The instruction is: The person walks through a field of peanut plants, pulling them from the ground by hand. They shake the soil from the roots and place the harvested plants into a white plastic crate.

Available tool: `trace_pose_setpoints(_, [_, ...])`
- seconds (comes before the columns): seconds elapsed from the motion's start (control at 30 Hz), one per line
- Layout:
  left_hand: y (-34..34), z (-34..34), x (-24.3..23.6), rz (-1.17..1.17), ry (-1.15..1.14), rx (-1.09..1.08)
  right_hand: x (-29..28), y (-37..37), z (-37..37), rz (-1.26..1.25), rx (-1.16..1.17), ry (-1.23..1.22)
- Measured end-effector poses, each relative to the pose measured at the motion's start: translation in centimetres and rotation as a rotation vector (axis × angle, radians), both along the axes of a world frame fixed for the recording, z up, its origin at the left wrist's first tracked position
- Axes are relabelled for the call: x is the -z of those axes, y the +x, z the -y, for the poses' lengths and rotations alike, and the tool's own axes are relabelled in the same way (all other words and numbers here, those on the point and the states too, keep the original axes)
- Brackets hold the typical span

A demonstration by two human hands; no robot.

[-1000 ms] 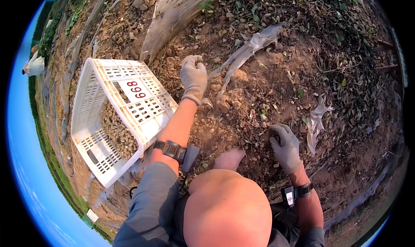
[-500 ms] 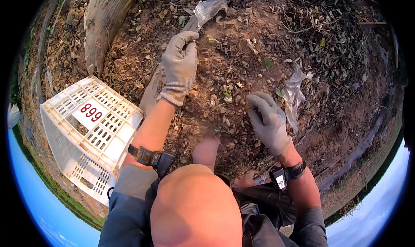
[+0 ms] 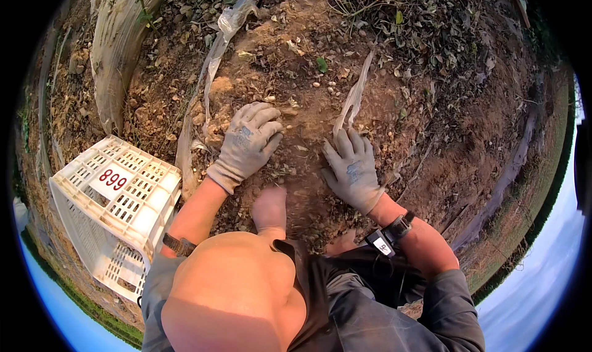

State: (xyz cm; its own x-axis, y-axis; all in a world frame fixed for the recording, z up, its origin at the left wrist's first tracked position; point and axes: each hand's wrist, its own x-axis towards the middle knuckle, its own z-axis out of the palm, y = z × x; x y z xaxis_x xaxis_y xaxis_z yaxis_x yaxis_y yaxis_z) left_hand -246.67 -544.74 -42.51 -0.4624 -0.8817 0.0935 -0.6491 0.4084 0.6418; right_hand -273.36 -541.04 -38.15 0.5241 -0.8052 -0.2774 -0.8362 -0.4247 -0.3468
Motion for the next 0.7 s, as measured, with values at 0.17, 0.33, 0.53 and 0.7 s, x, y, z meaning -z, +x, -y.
trace_pose_setpoints(0.17, [-0.9, -0.3, -0.2, 0.017, -0.076, -0.054, -1.0, 0.5, -4.5, 0.274, -0.320, 0.185])
trace_pose_setpoints(0.33, [-3.4, -0.9, -1.0, -0.060, -0.048, 0.067, -1.2, -3.2, -1.5, 0.370, 0.202, -0.052])
trace_pose_setpoints(0.53, [-4.7, -1.1, -0.6, 0.073, -0.029, -0.005, 1.3, -6.6, 2.2, 0.203, 0.620, -0.112])
trace_pose_setpoints(0.7, [-2.7, 0.3, 0.9, 0.147, -0.078, -0.171, 0.8, -0.8, -2.5, 0.118, 0.298, -0.017])
